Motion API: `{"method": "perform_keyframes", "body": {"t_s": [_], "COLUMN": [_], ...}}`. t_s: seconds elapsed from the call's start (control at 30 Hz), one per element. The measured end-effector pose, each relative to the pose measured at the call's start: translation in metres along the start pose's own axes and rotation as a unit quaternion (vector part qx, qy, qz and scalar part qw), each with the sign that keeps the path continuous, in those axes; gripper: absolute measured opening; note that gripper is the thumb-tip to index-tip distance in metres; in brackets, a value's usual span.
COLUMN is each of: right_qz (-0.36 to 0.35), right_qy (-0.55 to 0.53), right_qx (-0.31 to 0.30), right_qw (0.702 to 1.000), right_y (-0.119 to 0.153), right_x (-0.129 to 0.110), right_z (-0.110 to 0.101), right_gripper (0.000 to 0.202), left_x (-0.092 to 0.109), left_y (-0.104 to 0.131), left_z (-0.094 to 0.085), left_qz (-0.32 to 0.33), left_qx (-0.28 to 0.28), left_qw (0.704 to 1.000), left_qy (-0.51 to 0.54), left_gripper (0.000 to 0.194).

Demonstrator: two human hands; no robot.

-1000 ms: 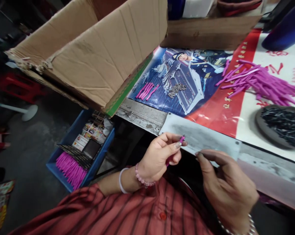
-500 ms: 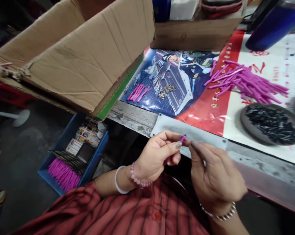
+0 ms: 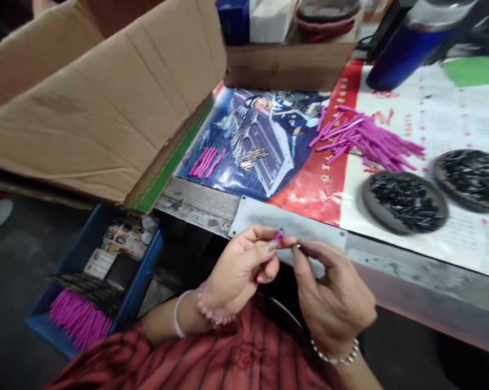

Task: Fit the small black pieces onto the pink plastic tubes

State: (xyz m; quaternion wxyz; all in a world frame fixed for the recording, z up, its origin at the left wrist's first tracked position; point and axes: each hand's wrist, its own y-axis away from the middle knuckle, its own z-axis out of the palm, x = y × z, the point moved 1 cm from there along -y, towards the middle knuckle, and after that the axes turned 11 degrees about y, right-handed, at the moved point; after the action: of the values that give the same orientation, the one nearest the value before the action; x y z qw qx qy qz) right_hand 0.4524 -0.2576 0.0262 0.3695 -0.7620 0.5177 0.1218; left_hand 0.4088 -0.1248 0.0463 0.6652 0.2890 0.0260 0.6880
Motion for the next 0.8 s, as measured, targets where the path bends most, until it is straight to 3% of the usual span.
{"method": "perform_keyframes", "body": {"t_s": [0.1,0.33,0.6,0.8], "right_qz": [-0.020,-0.080,-0.078,-0.034], "right_qy": [0.003,-0.015,-0.024,-0.130], "right_qx": [0.049,0.054,0.041,0.054], "right_qw": [0.999,0.995,0.996,0.989], "right_y": [0.001,-0.004,-0.002,0.011], "right_x": [-0.008,-0.019,-0.020,-0.021], "right_z": [-0.002,0.002,0.002,0.007], "right_gripper": [0.009,0.003,0.001,0.021], "left_x": [0.000,-0.003,-0.009,-0.014], "left_y": [0.003,0.005,0.007,0.008], "left_z": [0.000,-0.006,-0.011,-0.015], "left_qz": [0.029,0.055,0.079,0.159], "left_qx": [0.013,0.032,-0.015,-0.079], "left_qw": [0.999,0.992,0.988,0.967], "left_qy": [-0.038,-0.107,-0.131,-0.183], "left_gripper": [0.025,0.022,0.017,0.006]}}
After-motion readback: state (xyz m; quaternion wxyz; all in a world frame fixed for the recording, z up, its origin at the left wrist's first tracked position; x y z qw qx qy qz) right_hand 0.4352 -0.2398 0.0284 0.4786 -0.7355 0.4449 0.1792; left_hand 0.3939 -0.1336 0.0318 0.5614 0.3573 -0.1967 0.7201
